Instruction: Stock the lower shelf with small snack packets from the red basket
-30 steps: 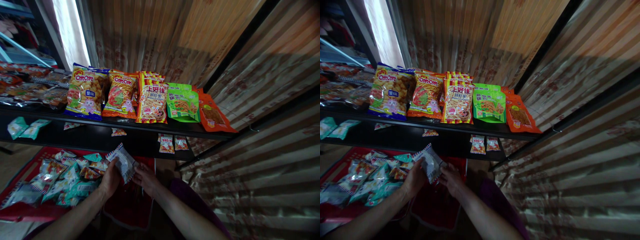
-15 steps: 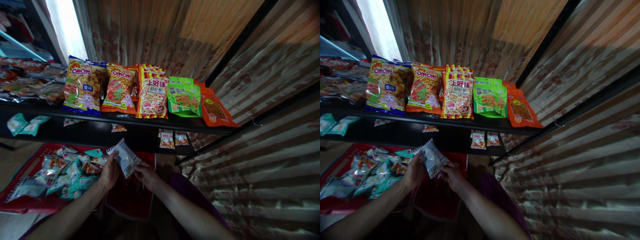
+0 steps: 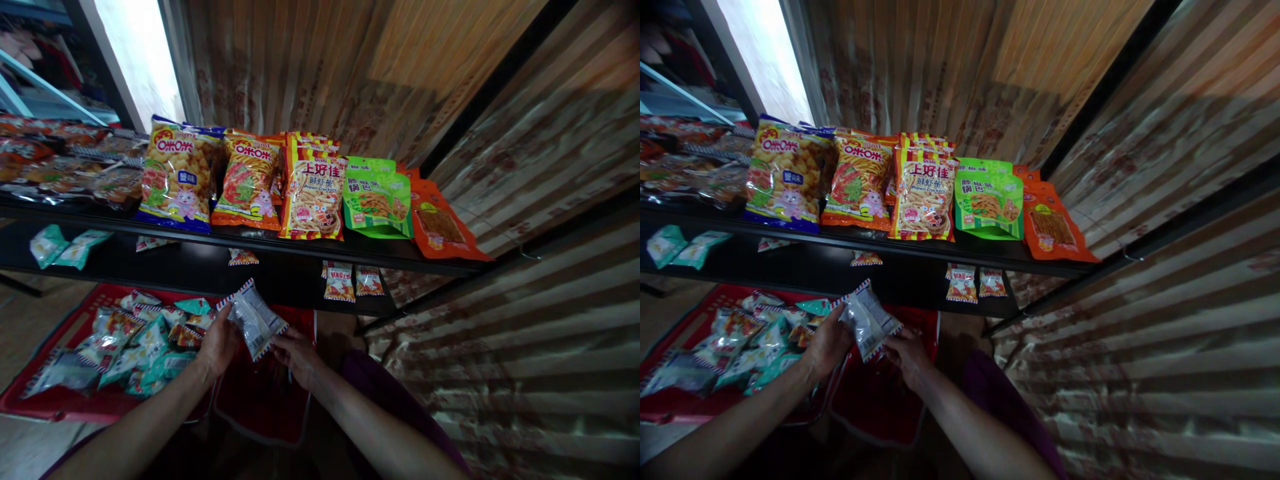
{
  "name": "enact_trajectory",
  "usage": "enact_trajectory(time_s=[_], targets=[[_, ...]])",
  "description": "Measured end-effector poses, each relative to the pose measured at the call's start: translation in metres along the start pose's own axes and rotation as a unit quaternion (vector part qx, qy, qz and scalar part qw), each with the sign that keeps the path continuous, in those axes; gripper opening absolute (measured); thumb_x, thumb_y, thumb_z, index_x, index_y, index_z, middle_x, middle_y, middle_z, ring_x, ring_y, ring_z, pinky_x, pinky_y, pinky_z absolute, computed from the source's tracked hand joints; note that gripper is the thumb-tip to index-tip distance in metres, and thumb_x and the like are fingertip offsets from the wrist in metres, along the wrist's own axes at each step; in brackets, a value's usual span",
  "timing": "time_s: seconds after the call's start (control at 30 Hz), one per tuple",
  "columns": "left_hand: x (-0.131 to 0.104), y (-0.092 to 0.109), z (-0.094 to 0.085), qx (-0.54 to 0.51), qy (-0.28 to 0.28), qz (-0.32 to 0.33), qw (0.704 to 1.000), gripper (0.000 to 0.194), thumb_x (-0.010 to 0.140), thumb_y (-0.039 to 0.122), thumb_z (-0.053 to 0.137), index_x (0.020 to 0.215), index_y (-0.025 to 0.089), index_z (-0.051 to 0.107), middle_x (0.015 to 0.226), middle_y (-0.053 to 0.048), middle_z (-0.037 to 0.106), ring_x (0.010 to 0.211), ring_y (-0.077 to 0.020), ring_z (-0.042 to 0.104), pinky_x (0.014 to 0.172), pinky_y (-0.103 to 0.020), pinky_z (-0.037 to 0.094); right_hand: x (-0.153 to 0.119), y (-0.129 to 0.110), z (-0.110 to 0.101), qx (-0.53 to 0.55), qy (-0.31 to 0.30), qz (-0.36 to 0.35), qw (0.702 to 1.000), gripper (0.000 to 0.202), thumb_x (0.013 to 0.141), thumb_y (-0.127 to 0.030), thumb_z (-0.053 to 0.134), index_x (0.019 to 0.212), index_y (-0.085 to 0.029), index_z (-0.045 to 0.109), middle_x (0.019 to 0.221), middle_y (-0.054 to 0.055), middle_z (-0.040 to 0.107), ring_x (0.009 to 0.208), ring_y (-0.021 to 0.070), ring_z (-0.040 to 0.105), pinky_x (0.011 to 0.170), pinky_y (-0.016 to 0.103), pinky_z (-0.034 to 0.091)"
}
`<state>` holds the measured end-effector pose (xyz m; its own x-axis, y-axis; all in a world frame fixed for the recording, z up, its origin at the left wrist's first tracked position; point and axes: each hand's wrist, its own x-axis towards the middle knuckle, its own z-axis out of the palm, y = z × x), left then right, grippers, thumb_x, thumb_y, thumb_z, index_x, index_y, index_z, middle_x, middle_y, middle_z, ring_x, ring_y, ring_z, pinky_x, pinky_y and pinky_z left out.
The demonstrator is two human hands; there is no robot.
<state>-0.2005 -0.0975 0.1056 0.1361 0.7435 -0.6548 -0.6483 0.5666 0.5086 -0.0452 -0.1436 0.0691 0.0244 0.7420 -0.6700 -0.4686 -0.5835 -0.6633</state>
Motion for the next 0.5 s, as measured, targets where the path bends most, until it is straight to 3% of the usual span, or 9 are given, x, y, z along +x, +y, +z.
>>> enact_trajectory(time_s=[0.17,0.5], targets=[[-0.0033,0.0038,0.0025,0.006,-0.003,0.004,1.000,0.026,0.091,0.024,0.039,0.098,0.011,0.061,0.076,-0.006,0.070,0.071,-0.0159,0.068,0.077,-0.028,0.054,-0.0036,-0.0007,0.0023,-0.007,-0.011,0.003,1.000,0.029,0.052,-0.019,0.076,0.080,-0.018,0.067,0.069,-0.003,0.068,0.058,0.0067,0.060,0.055,0.017,0.045],[-0.0002,0.0060,0.0032,0.007,-0.009,0.019,1.000,0.032,0.091,0.027,0.041,0.112,0.011,0.058,0.084,-0.007,0.071,0.074,-0.0174,0.068,0.079,-0.030,0.053,-0.0048,-0.0036,0.0029,-0.015,-0.010,0.002,1.000,0.029,0.053,-0.018,0.076,0.081,-0.017,0.067,0.069,-0.002,0.069,0.058,0.0069,0.060,0.056,0.017,0.045]])
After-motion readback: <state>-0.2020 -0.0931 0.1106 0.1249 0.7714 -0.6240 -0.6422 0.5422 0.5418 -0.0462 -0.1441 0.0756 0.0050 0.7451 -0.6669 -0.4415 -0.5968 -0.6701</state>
